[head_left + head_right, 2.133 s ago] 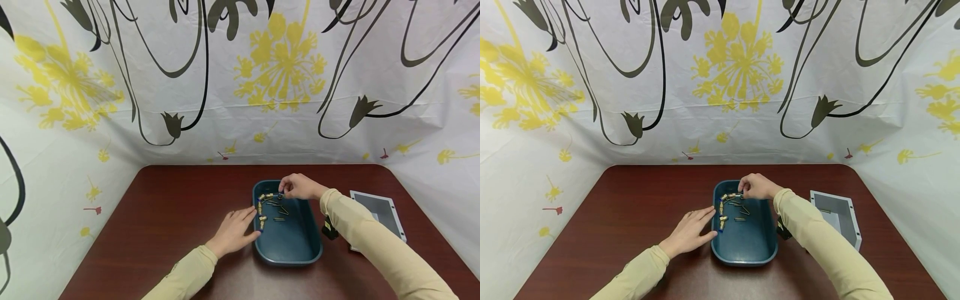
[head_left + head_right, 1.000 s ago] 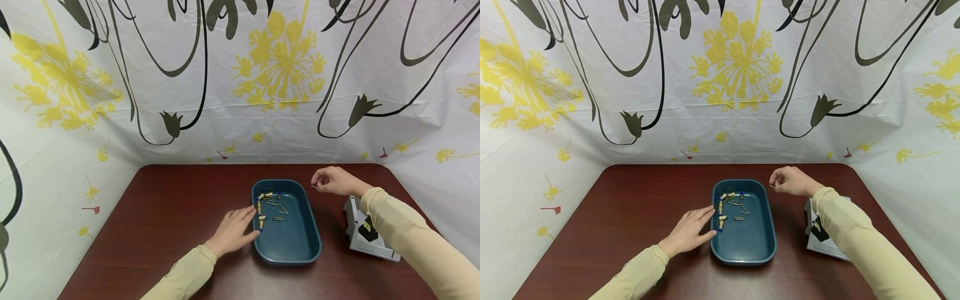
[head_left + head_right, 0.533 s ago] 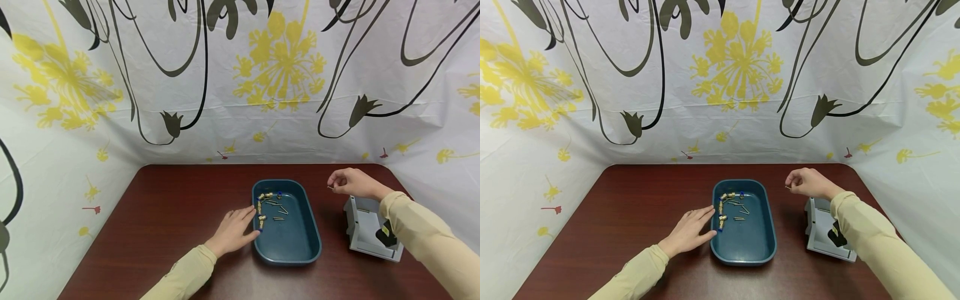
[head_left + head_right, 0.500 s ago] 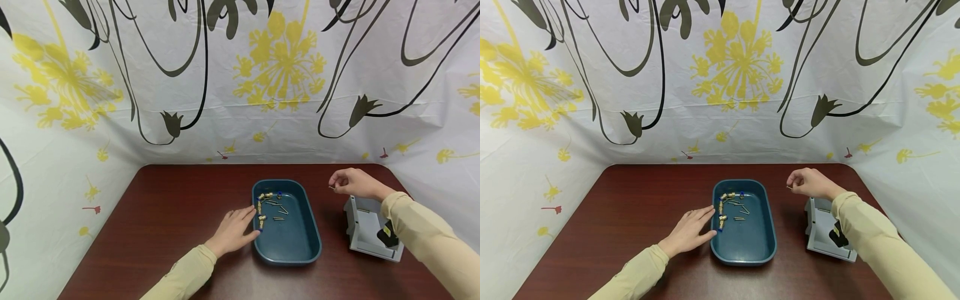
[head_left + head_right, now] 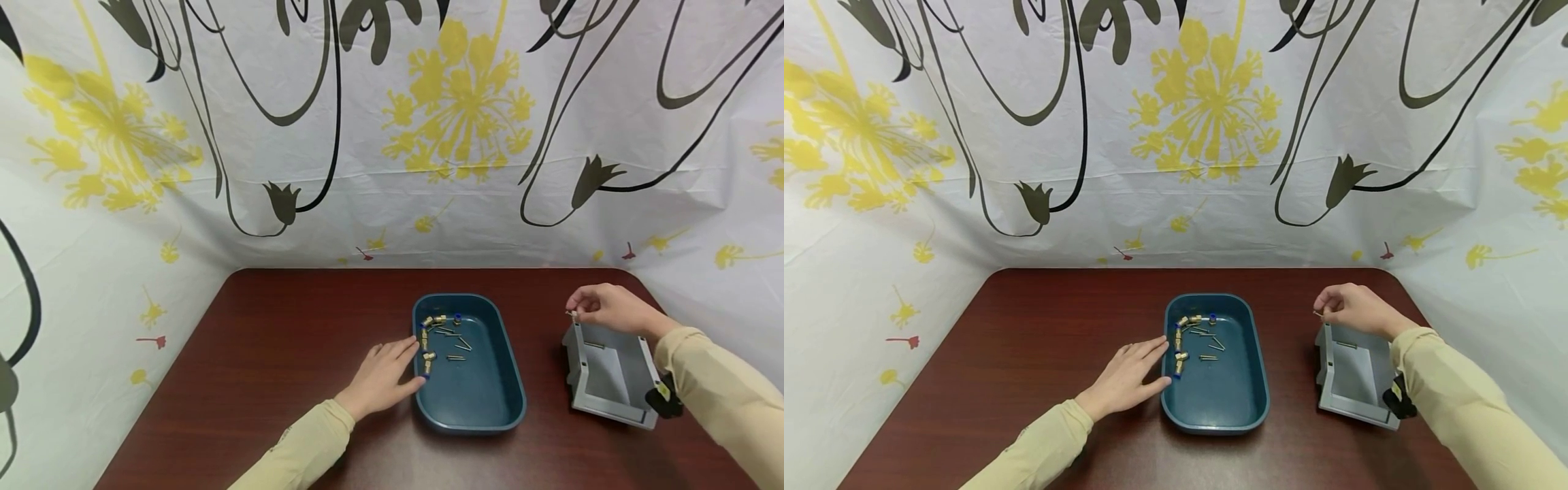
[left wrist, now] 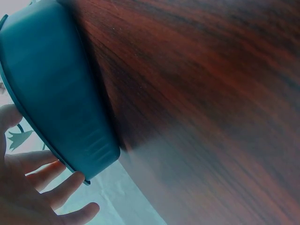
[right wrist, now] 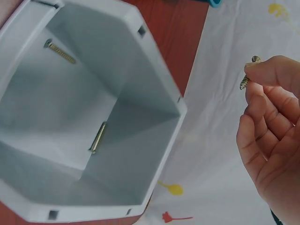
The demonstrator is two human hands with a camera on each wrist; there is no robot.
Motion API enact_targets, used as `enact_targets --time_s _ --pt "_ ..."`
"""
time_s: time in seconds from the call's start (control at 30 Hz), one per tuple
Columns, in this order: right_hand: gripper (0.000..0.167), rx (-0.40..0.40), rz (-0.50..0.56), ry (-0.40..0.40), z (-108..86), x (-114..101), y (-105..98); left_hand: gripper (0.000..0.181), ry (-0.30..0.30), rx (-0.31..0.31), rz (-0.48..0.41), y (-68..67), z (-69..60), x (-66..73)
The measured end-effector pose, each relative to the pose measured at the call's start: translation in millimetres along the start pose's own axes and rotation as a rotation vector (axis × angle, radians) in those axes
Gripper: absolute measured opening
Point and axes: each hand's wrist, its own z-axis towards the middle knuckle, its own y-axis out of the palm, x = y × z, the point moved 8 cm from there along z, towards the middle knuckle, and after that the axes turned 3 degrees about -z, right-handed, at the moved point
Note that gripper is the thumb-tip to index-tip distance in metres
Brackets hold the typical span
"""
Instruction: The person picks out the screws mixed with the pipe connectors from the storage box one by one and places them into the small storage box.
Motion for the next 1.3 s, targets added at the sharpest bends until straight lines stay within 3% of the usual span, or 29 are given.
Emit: enact_targets --time_s 0.43,0.87,1.3 --pt "0.012 0.041 0.006 0.029 -18.5 20 -1 0.063 0.004 0.004 0.003 -0.1 -0.1 0.8" --pt "0.011 0.001 0.036 0.065 -33.5 36 0 0.063 -0.013 -0.005 -0.002 -0.6 -1.0 0.3" --pt "0.011 0.019 0.032 0.038 -37.3 41 3 0.063 -0.006 0.0 -0.002 -0.8 -0.9 0.7"
